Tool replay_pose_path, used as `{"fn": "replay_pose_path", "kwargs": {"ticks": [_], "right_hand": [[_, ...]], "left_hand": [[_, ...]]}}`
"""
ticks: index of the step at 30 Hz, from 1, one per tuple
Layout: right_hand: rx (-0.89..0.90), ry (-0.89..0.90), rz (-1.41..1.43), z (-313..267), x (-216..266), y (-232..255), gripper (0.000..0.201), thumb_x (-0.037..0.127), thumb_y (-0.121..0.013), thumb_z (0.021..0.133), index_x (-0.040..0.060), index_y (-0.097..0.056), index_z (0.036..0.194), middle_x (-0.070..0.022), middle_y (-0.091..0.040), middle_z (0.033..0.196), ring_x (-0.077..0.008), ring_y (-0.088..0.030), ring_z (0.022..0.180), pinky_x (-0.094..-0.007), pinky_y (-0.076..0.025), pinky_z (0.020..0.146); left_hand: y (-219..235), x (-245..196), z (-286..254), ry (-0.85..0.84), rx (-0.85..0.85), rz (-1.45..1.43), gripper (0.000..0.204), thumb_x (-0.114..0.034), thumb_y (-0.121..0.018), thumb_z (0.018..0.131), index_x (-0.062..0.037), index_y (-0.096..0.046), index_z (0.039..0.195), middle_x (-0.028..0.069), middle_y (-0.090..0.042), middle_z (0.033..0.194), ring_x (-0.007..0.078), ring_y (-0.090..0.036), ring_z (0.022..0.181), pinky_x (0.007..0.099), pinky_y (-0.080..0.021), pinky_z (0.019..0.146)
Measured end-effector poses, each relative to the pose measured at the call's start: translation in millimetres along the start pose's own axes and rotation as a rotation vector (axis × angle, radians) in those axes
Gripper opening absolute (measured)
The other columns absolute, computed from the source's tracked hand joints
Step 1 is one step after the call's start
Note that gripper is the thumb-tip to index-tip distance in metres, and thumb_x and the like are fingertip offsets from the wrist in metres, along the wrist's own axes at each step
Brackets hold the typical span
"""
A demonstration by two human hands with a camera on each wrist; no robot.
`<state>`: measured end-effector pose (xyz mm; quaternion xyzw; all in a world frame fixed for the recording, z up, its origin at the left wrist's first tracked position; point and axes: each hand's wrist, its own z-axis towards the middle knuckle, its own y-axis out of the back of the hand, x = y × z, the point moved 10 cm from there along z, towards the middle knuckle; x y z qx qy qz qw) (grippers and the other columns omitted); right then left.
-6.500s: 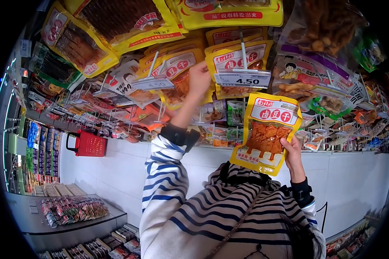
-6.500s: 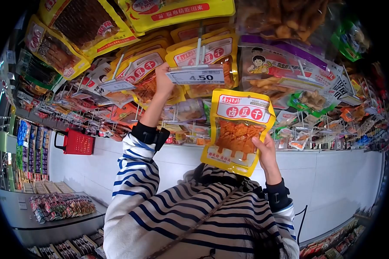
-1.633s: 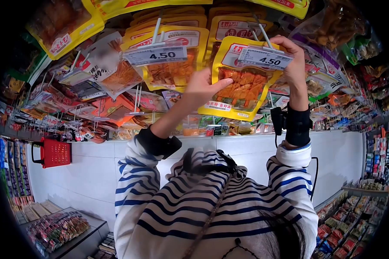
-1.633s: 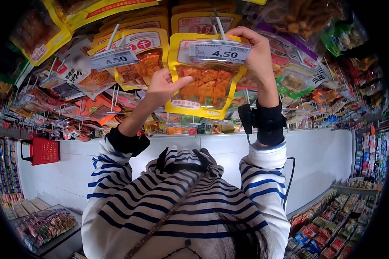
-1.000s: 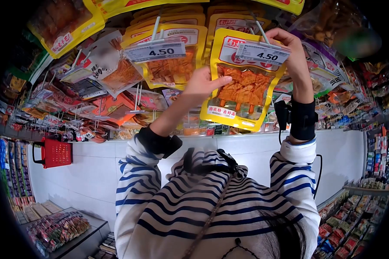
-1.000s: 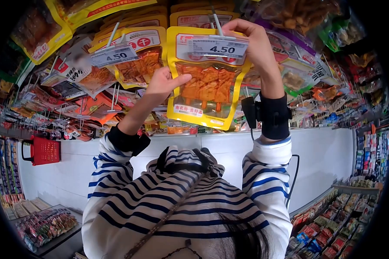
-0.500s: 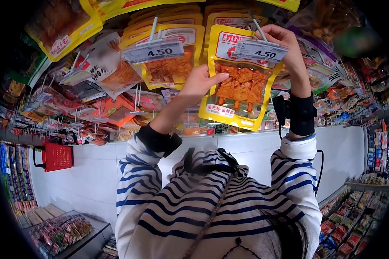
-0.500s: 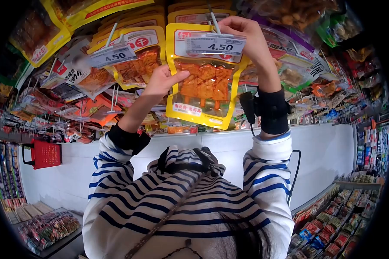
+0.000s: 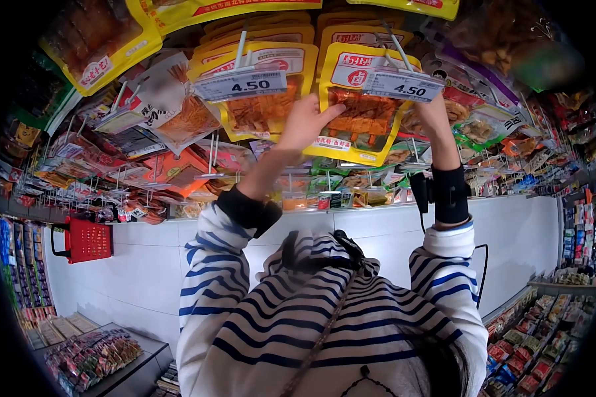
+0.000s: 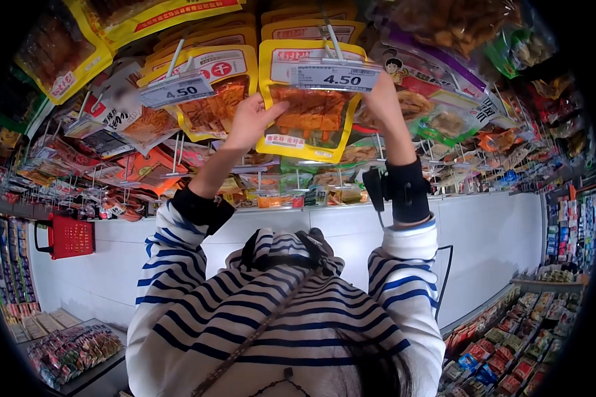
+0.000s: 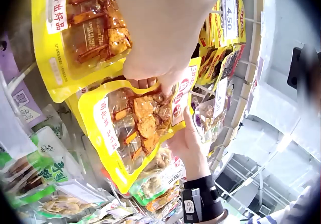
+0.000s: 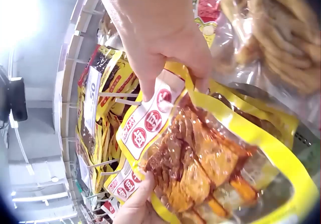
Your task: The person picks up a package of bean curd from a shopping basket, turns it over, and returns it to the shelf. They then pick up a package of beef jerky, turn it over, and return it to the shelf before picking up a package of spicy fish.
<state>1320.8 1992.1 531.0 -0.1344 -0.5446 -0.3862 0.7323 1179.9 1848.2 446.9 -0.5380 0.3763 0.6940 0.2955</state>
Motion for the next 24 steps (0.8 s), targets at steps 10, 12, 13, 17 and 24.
{"fn": "replay_pose_path", "kwargs": {"ticks": [10,12,13,17,24], "right_hand": [[-0.129,-0.243,0.216,-59,-65,-14,0.015,0.007,-0.06,0.077,0.001,-0.055,0.09,0.0014,-0.057,0.079,-0.0036,-0.05,0.071,-0.0178,-0.04,0.065],[-0.149,-0.221,0.17,-56,-61,-12,0.014,0.008,-0.06,0.077,0.0006,-0.055,0.088,0.0014,-0.056,0.078,-0.0036,-0.05,0.069,-0.0176,-0.04,0.063],[-0.158,-0.235,0.18,-54,-64,-12,0.014,0.008,-0.06,0.077,0.0002,-0.055,0.087,0.0013,-0.056,0.077,-0.0036,-0.05,0.068,-0.0176,-0.04,0.062],[-0.191,-0.278,0.166,-40,-77,-8,0.013,0.008,-0.059,0.077,-0.0011,-0.054,0.086,0.0007,-0.056,0.075,-0.004,-0.05,0.065,-0.018,-0.041,0.06],[-0.196,-0.188,0.182,-41,-71,-15,0.017,0.016,-0.059,0.079,0.0023,-0.055,0.089,0.0019,-0.057,0.074,-0.0041,-0.05,0.064,-0.0193,-0.039,0.058]], "left_hand": [[7,-4,-34,-0.213,-0.166,0.095,0.015,-0.009,-0.058,0.077,0.0046,-0.057,0.084,0.0133,-0.06,0.072,0.014,-0.058,0.065,0.0234,-0.044,0.06],[8,-12,-34,-0.196,-0.157,0.127,0.014,-0.008,-0.058,0.077,0.0045,-0.057,0.084,0.0139,-0.06,0.071,0.0155,-0.06,0.066,0.0234,-0.045,0.06],[9,-12,-32,-0.198,-0.174,0.103,0.015,-0.009,-0.058,0.076,0.0045,-0.057,0.083,0.0139,-0.06,0.07,0.0158,-0.061,0.067,0.0235,-0.045,0.06],[9,-14,-18,-0.192,-0.194,0.089,0.016,-0.01,-0.059,0.076,0.0043,-0.057,0.082,0.014,-0.061,0.07,0.0161,-0.062,0.071,0.024,-0.045,0.059],[12,-6,-18,-0.201,-0.225,0.168,0.018,-0.013,-0.06,0.075,0.0023,-0.058,0.084,0.0149,-0.061,0.072,0.0229,-0.062,0.069,0.0254,-0.045,0.06]]}}
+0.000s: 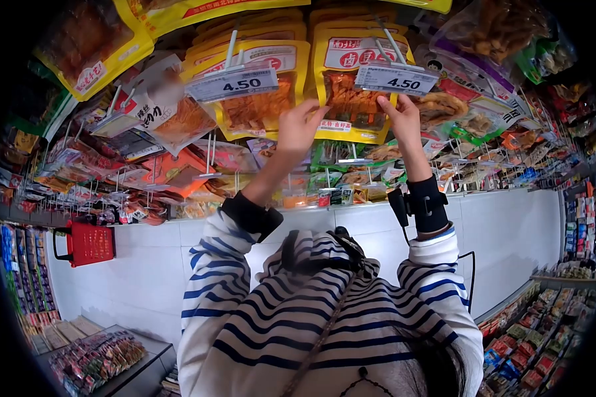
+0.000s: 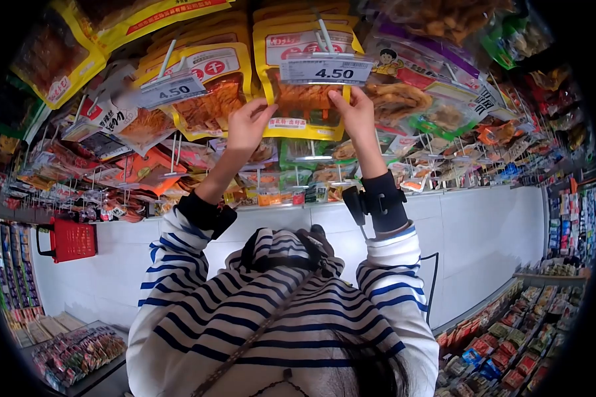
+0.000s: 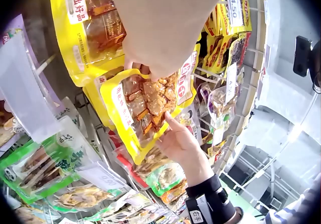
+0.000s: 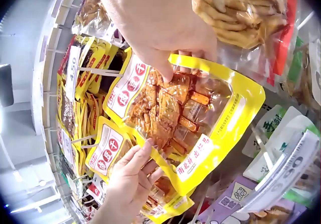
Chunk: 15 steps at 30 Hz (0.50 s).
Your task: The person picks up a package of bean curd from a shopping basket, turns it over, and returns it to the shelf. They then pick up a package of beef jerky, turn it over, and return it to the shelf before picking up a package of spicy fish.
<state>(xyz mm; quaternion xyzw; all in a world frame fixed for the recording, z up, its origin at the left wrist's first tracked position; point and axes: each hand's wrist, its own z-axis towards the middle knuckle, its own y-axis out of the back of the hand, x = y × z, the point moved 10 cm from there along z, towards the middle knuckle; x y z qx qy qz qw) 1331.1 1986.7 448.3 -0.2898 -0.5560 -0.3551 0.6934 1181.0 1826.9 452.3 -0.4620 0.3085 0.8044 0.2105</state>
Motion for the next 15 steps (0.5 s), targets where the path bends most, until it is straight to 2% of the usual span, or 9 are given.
{"fn": "replay_pose_path", "kwargs": {"ticks": [3,6,9,12,15], "right_hand": [[0.005,-0.048,-0.025,-2,-4,1,0.022,0.015,-0.06,0.079,0.0012,-0.055,0.095,0.0004,-0.057,0.082,-0.0053,-0.051,0.073,-0.0193,-0.04,0.066],[0.004,0.008,-0.026,-7,-7,6,0.029,0.014,-0.057,0.08,0.0008,-0.051,0.105,-0.004,-0.056,0.096,-0.0087,-0.051,0.087,-0.0217,-0.04,0.075],[-0.041,0.074,0.013,-31,0,15,0.033,0.01,-0.054,0.081,-0.0024,-0.045,0.111,-0.0092,-0.053,0.105,-0.0139,-0.05,0.096,-0.024,-0.039,0.081],[-0.076,0.016,0.007,-61,3,26,0.036,0.016,-0.05,0.084,-0.0015,-0.042,0.115,-0.0109,-0.049,0.111,-0.0168,-0.048,0.102,-0.0261,-0.039,0.084],[-0.058,-0.051,0.129,-80,-4,29,0.037,0.021,-0.046,0.086,-0.0001,-0.042,0.116,-0.0108,-0.047,0.113,-0.0181,-0.047,0.105,-0.028,-0.038,0.086]], "left_hand": [[6,-8,-4,-0.01,-0.025,0.04,0.021,-0.015,-0.061,0.074,0.0023,-0.058,0.086,0.0149,-0.061,0.078,0.0281,-0.06,0.073,0.0276,-0.045,0.064],[6,-2,-10,-0.053,-0.018,0.017,0.03,-0.014,-0.061,0.076,0.0026,-0.054,0.099,0.0127,-0.06,0.093,0.0171,-0.057,0.089,0.0241,-0.043,0.076],[5,-6,-21,-0.081,0.063,0.039,0.038,-0.014,-0.059,0.077,0.0011,-0.047,0.11,0.0134,-0.054,0.106,0.0191,-0.052,0.099,0.0264,-0.04,0.084],[14,-13,-43,-0.098,0.073,0.106,0.042,-0.013,-0.057,0.078,0.0007,-0.042,0.115,0.0122,-0.049,0.113,0.0188,-0.048,0.105,0.0293,-0.038,0.087],[17,-11,-57,0.023,0.134,-0.005,0.039,-0.011,-0.055,0.079,-0.0008,-0.043,0.114,0.011,-0.048,0.115,0.0187,-0.048,0.103,0.0303,-0.039,0.087]]}}
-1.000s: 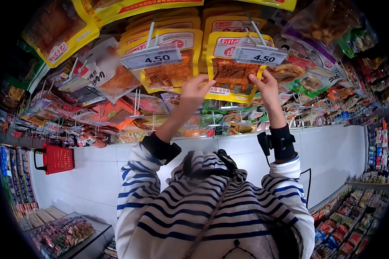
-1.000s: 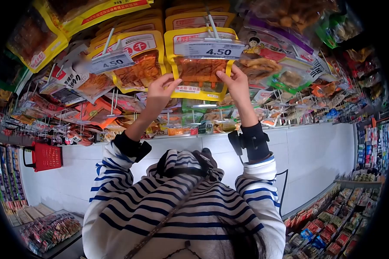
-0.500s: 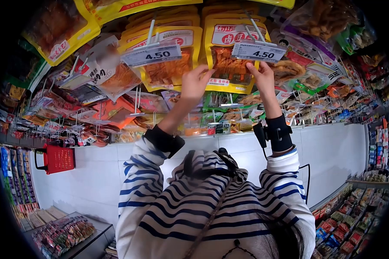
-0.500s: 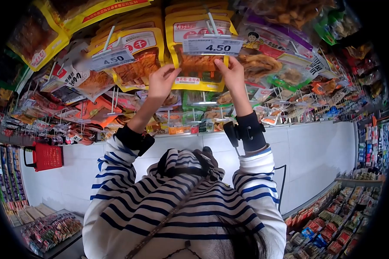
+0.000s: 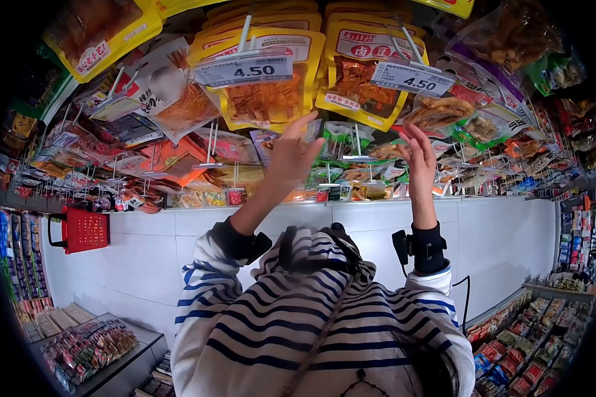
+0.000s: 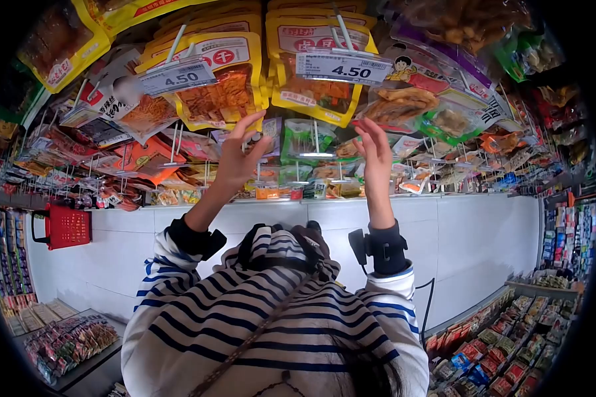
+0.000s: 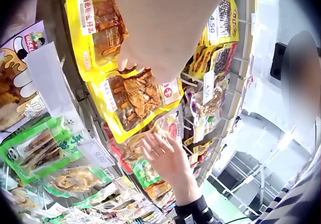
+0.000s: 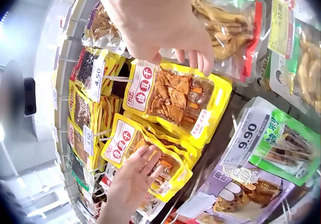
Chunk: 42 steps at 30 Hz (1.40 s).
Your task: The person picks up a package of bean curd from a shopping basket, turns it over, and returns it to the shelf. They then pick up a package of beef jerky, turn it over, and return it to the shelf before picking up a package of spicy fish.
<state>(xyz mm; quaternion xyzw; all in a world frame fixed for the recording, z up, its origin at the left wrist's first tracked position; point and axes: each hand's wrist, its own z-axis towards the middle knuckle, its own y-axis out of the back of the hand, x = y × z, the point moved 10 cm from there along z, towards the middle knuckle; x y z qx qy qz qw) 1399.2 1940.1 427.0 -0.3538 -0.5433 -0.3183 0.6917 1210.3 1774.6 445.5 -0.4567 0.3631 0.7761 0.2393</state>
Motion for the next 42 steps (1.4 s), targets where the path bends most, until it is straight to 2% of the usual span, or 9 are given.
{"fn": "replay_pose_path", "kwargs": {"ticks": [6,12,15,21,27,32,34,39,42], "right_hand": [[0.009,-0.083,0.034,-21,-23,4,0.038,0.023,-0.042,0.087,0.0006,-0.041,0.118,-0.0115,-0.045,0.117,-0.0193,-0.046,0.106,-0.0344,-0.039,0.088],[-0.004,-0.163,0.119,-36,-42,10,0.036,0.021,-0.044,0.087,0.0,-0.041,0.116,-0.0117,-0.047,0.114,-0.018,-0.047,0.103,-0.0314,-0.041,0.086],[0.009,-0.179,0.118,-41,-43,13,0.036,0.021,-0.043,0.087,0.0001,-0.041,0.116,-0.0119,-0.047,0.114,-0.0183,-0.048,0.103,-0.031,-0.042,0.085],[0.026,-0.184,0.132,-52,-33,29,0.036,0.022,-0.04,0.088,0.0004,-0.041,0.116,-0.0113,-0.047,0.115,-0.0182,-0.049,0.101,-0.03,-0.042,0.084],[0.066,-0.182,0.083,-75,-21,66,0.043,0.032,-0.043,0.086,0.0015,-0.041,0.118,-0.0123,-0.047,0.116,-0.0193,-0.048,0.102,-0.0325,-0.041,0.084],[0.013,-0.255,0.111,-105,-34,118,0.037,0.024,-0.043,0.086,0.0009,-0.043,0.115,-0.0102,-0.047,0.115,-0.0174,-0.05,0.099,-0.0295,-0.042,0.082],[0.021,-0.305,0.076,-117,-41,129,0.036,0.024,-0.043,0.086,0.0013,-0.044,0.114,-0.0094,-0.048,0.113,-0.0175,-0.05,0.098,-0.0304,-0.042,0.083],[0.134,-0.37,0.111,-147,-69,130,0.035,0.025,-0.042,0.087,0.0019,-0.045,0.112,-0.0087,-0.049,0.109,-0.0189,-0.05,0.098,-0.0322,-0.042,0.083],[0.205,-0.443,0.148,-167,-88,119,0.034,0.027,-0.042,0.087,0.0026,-0.046,0.11,-0.0089,-0.05,0.107,-0.0202,-0.05,0.097,-0.0328,-0.043,0.082]], "left_hand": [[-5,12,-19,-0.122,-0.069,-0.184,0.037,-0.007,-0.053,0.079,-0.0044,-0.043,0.115,0.0086,-0.047,0.116,0.0163,-0.049,0.101,0.0295,-0.041,0.084],[-18,32,-36,0.085,0.003,-0.134,0.04,-0.007,-0.055,0.077,-0.0074,-0.043,0.115,0.01,-0.045,0.117,0.0189,-0.047,0.102,0.0258,-0.041,0.077],[-18,33,-46,0.074,-0.004,-0.082,0.04,-0.005,-0.054,0.077,-0.0077,-0.043,0.115,0.0094,-0.044,0.117,0.0185,-0.046,0.103,0.0267,-0.042,0.08],[-16,35,-70,0.145,-0.097,-0.118,0.037,-0.001,-0.051,0.079,-0.0078,-0.043,0.114,0.0048,-0.046,0.115,0.0151,-0.045,0.106,0.0255,-0.04,0.082],[-2,18,-80,0.116,-0.256,-0.141,0.037,0.002,-0.049,0.08,-0.0043,-0.039,0.114,0.0076,-0.044,0.117,0.0155,-0.043,0.109,0.0246,-0.041,0.081],[-39,11,-102,0.212,-0.223,-0.165,0.04,0.006,-0.048,0.079,-0.0032,-0.036,0.116,0.0095,-0.044,0.116,0.0169,-0.043,0.109,0.0236,-0.043,0.079],[-52,6,-116,0.164,-0.23,-0.143,0.041,0.006,-0.049,0.078,-0.0033,-0.036,0.116,0.0093,-0.044,0.117,0.0167,-0.043,0.109,0.0237,-0.043,0.079],[-77,-11,-166,0.187,-0.307,-0.106,0.045,0.006,-0.053,0.076,-0.004,-0.036,0.116,0.0086,-0.043,0.118,0.0173,-0.044,0.109,0.0253,-0.042,0.082],[-90,8,-207,0.333,-0.356,-0.122,0.043,0.002,-0.053,0.077,-0.0044,-0.035,0.115,0.0086,-0.043,0.118,0.0184,-0.044,0.109,0.0263,-0.042,0.081]]}}
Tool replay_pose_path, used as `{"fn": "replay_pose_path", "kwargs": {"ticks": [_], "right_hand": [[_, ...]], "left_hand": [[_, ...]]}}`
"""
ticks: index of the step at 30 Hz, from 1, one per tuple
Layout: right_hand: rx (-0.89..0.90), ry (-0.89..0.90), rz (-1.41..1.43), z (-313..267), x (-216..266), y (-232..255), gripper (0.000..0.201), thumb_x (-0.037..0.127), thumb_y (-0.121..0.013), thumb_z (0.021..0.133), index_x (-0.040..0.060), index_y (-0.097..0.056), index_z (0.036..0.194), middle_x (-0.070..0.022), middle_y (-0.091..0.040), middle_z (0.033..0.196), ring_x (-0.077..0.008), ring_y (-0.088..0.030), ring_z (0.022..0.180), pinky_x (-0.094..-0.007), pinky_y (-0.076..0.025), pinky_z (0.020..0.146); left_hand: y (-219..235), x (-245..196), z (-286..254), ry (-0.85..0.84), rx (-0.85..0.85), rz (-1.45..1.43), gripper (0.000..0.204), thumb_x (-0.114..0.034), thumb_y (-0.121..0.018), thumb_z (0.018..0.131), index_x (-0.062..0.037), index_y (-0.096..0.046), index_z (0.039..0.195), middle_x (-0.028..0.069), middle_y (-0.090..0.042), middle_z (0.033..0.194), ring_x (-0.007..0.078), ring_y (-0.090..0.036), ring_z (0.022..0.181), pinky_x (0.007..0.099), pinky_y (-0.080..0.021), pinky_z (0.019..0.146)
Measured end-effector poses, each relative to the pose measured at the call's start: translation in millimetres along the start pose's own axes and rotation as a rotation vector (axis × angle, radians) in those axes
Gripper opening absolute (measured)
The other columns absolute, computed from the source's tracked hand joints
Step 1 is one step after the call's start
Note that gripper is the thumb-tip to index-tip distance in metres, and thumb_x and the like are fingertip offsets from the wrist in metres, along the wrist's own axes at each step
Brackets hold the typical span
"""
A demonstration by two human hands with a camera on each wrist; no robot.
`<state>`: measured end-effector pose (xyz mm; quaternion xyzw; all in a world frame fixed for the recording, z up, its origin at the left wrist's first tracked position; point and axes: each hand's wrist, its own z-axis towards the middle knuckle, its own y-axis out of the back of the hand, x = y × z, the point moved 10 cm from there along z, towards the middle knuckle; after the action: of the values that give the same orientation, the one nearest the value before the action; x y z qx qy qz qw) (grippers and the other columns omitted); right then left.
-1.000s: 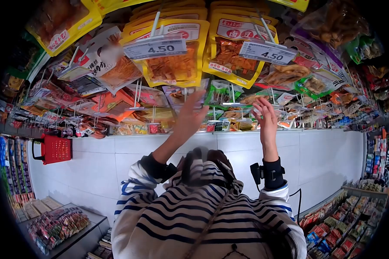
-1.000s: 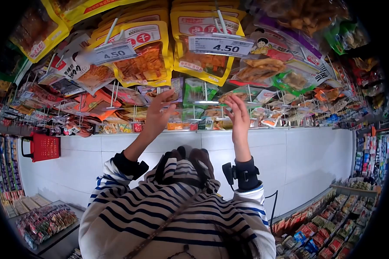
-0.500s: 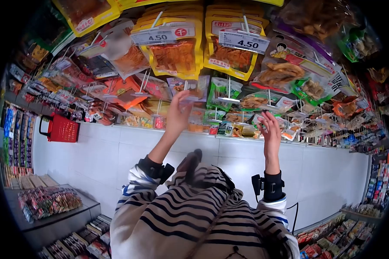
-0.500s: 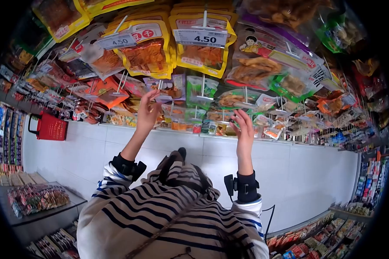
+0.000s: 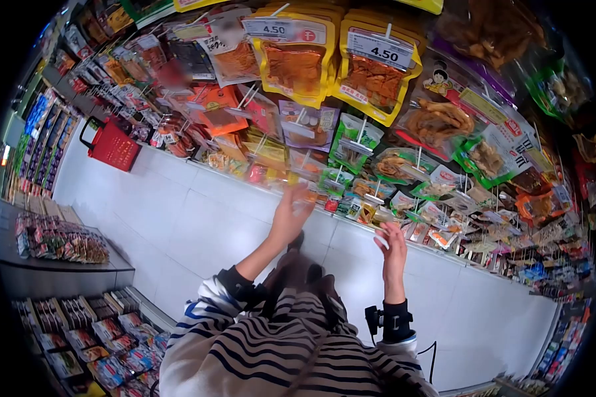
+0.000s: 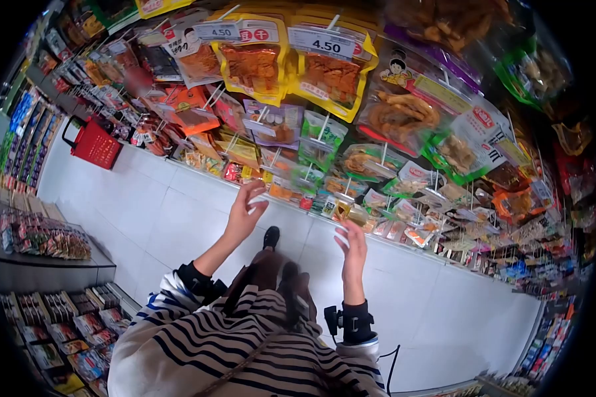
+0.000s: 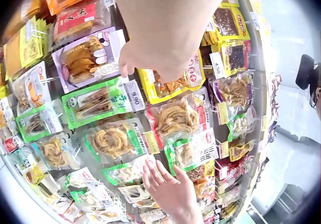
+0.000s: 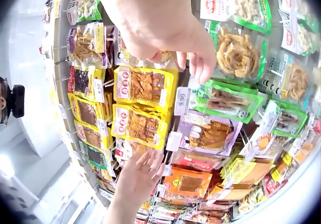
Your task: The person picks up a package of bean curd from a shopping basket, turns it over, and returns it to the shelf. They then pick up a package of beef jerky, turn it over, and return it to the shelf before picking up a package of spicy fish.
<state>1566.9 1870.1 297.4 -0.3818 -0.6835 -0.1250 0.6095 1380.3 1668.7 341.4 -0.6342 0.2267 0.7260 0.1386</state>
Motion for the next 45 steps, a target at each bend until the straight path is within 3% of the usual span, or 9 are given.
{"fn": "replay_pose_path", "kwargs": {"ticks": [5,11,15,20,26,33,39,45], "right_hand": [[0.084,-0.046,0.004,-12,-22,-26,0.031,0.027,-0.039,0.088,0.0032,-0.047,0.107,-0.0099,-0.053,0.104,-0.0191,-0.052,0.093,-0.0324,-0.043,0.08],[0.15,-0.072,-0.01,-13,-31,-65,0.028,0.025,-0.038,0.088,0.0029,-0.049,0.1,-0.0099,-0.055,0.098,-0.0177,-0.054,0.088,-0.0313,-0.044,0.079],[0.221,-0.087,-0.021,-15,-48,-103,0.026,0.025,-0.038,0.088,0.0032,-0.049,0.098,-0.0092,-0.055,0.096,-0.0166,-0.054,0.086,-0.0299,-0.044,0.076],[0.275,-0.091,-0.129,-35,-72,-171,0.024,0.023,-0.039,0.087,0.0033,-0.051,0.093,-0.0083,-0.058,0.087,-0.0134,-0.055,0.074,-0.0239,-0.042,0.063],[0.418,-0.062,-0.168,-75,-84,-278,0.023,0.02,-0.039,0.087,0.0021,-0.052,0.091,-0.0081,-0.058,0.083,-0.0129,-0.054,0.069,-0.0228,-0.041,0.06],[0.53,-0.036,-0.144,-115,-112,-379,0.022,0.018,-0.039,0.088,0.0014,-0.052,0.091,-0.0077,-0.059,0.081,-0.0115,-0.054,0.068,-0.0218,-0.041,0.06],[0.628,-0.025,-0.165,-145,-129,-449,0.019,0.015,-0.039,0.088,0.0013,-0.052,0.091,-0.0069,-0.058,0.08,-0.0108,-0.054,0.067,-0.0211,-0.041,0.059],[0.682,-0.041,-0.199,-147,-144,-486,0.018,0.01,-0.038,0.086,0.0014,-0.053,0.093,-0.0064,-0.059,0.079,-0.0103,-0.054,0.066,-0.0207,-0.041,0.059]], "left_hand": [[12,16,-40,0.126,-0.035,-0.036,0.042,0.0,-0.053,0.078,-0.0049,-0.034,0.116,0.0085,-0.042,0.118,0.0178,-0.045,0.107,0.0263,-0.043,0.078],[48,13,-65,0.123,-0.138,-0.103,0.043,-0.002,-0.055,0.077,-0.0028,-0.034,0.115,0.0116,-0.043,0.115,0.0206,-0.047,0.105,0.0284,-0.044,0.076],[100,26,-79,0.122,-0.248,-0.108,0.043,-0.001,-0.055,0.077,-0.0032,-0.034,0.115,0.0113,-0.043,0.116,0.02,-0.047,0.104,0.0275,-0.044,0.076],[179,34,-111,0.105,-0.34,-0.109,0.041,0.0,-0.05,0.08,-0.0051,-0.033,0.117,0.0106,-0.043,0.117,0.0181,-0.049,0.102,0.0252,-0.044,0.075],[300,42,-170,0.112,-0.509,-0.139,0.036,-0.007,-0.049,0.083,-0.0029,-0.034,0.116,0.011,-0.045,0.114,0.0165,-0.051,0.098,0.0243,-0.044,0.074],[410,48,-222,0.096,-0.618,-0.152,0.038,-0.016,-0.045,0.086,-0.0042,-0.032,0.119,0.0124,-0.042,0.118,0.0208,-0.049,0.101,0.0291,-0.043,0.078],[463,38,-253,0.126,-0.692,-0.187,0.039,-0.017,-0.045,0.086,-0.0036,-0.032,0.12,0.0125,-0.042,0.118,0.021,-0.049,0.102,0.0301,-0.042,0.081],[480,50,-255,0.171,-0.663,-0.217,0.036,-0.016,-0.045,0.086,-0.0032,-0.034,0.118,0.0114,-0.048,0.111,0.0197,-0.051,0.097,0.029,-0.041,0.08]]}}
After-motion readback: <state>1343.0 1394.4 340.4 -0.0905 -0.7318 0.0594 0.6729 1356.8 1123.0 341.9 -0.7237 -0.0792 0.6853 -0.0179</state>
